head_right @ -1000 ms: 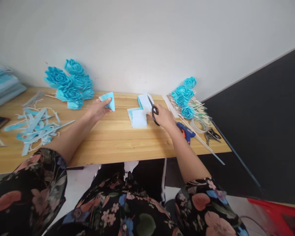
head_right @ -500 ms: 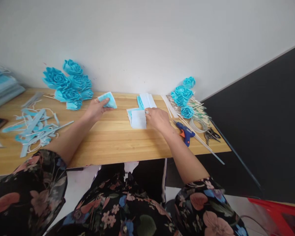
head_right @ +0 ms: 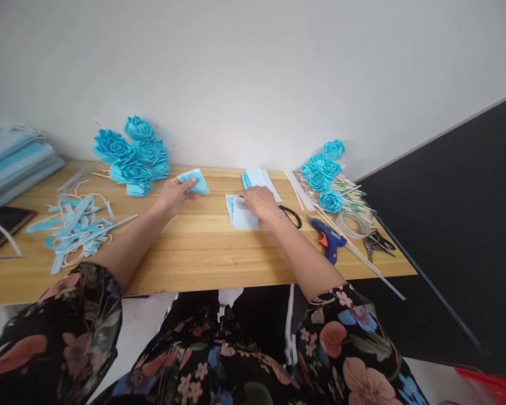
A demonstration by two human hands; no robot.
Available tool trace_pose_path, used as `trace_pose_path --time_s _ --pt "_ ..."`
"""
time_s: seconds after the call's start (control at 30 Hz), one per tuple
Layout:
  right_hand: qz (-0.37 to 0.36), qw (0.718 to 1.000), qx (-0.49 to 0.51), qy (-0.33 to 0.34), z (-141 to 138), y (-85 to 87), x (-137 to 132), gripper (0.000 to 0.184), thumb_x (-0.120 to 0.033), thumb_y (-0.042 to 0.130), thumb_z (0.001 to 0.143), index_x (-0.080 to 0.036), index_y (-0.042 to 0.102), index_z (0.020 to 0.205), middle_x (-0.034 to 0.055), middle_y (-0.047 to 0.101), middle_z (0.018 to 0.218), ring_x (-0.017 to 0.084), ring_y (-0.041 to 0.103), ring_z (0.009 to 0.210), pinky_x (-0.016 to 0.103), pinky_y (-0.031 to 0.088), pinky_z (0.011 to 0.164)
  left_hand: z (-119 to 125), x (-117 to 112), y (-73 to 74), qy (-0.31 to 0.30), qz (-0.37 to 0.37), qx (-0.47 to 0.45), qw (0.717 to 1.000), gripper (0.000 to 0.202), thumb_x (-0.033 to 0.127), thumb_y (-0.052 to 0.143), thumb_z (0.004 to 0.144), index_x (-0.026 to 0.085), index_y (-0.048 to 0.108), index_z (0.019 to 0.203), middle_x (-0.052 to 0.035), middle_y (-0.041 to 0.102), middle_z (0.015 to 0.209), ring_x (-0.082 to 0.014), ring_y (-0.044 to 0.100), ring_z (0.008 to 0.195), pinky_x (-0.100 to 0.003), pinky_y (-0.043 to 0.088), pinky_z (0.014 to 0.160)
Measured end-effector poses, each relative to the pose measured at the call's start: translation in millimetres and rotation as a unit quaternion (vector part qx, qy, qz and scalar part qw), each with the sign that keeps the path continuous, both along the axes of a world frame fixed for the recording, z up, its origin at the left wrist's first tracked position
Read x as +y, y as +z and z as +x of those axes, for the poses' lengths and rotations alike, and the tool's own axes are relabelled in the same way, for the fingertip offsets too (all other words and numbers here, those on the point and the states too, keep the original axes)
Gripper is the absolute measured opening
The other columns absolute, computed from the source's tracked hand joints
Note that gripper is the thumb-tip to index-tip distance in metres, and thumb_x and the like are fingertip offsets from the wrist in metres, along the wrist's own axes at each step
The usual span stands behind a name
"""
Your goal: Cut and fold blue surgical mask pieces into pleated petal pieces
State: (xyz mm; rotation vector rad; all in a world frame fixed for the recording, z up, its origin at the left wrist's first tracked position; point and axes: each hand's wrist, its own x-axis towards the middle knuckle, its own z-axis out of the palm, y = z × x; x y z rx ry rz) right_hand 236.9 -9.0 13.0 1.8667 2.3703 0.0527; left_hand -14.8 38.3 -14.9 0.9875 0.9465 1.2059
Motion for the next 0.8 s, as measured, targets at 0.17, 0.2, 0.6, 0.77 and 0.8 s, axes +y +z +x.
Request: trace_pose_path --time_s 0.17,0.2,0.6,0.77,0.8 --pt "-0.011 0.998 0.065 0.002 3 7.4 1 0.019 -0.025 0.063 0.088 -0.020 0.072 0.103 0.0081 0.075 0.103 0.022 0.066 0.098 0.030 0.043 0.079 -7 7 -3.3 0.066 0.176 0.261 0.947 0.019 0.031 0.066 0.081 0.017 0.075 0.090 -0.0064 0.076 0.097 -0.0227 0.069 0.095 -0.034 0.053 0.091" --pt "-0.013 0.996 0.092 -0.001 4 9.3 -1 0.016 -0.024 0.063 0.087 -0.019 0.072 0.099 0.0073 0.074 0.101 0.021 0.066 0.095 0.029 0.042 0.076 -9 7 -4.9 0.040 0.217 0.339 0.915 0.022 0.027 0.062 0.083 0.019 0.076 0.097 -0.0065 0.076 0.107 -0.0241 0.067 0.107 -0.036 0.049 0.100" --pt "-0.026 0.888 0.458 0.024 -4 53.0 -26 0.018 -0.036 0.064 0.079 -0.018 0.060 0.081 -0.0039 0.059 0.064 0.011 0.048 0.059 0.025 0.035 0.061 3 -22 18.4 -0.101 0.305 0.320 0.891 0.053 0.038 0.052 0.092 0.017 0.056 0.140 -0.0141 0.059 0.142 -0.0292 0.051 0.135 -0.047 0.034 0.115" --pt "-0.043 0.835 0.547 0.054 -22 56.0 -19 0.021 -0.037 0.067 0.077 -0.018 0.061 0.083 -0.0036 0.061 0.066 0.011 0.051 0.060 0.024 0.037 0.060 16 -37 20.8 -0.215 0.168 0.123 0.954 0.063 0.058 0.073 0.076 0.016 0.068 0.122 -0.0135 0.070 0.122 -0.0277 0.066 0.109 -0.037 0.051 0.093" --pt "-0.033 0.824 0.563 0.051 -25 53.6 -15 0.021 -0.037 0.068 0.076 -0.018 0.061 0.083 -0.0036 0.061 0.066 0.011 0.051 0.060 0.024 0.038 0.060 18 -37 16.8 -0.218 0.137 0.122 0.959 0.059 0.058 0.077 0.070 0.014 0.072 0.109 -0.0130 0.073 0.112 -0.0262 0.068 0.098 -0.036 0.053 0.087"
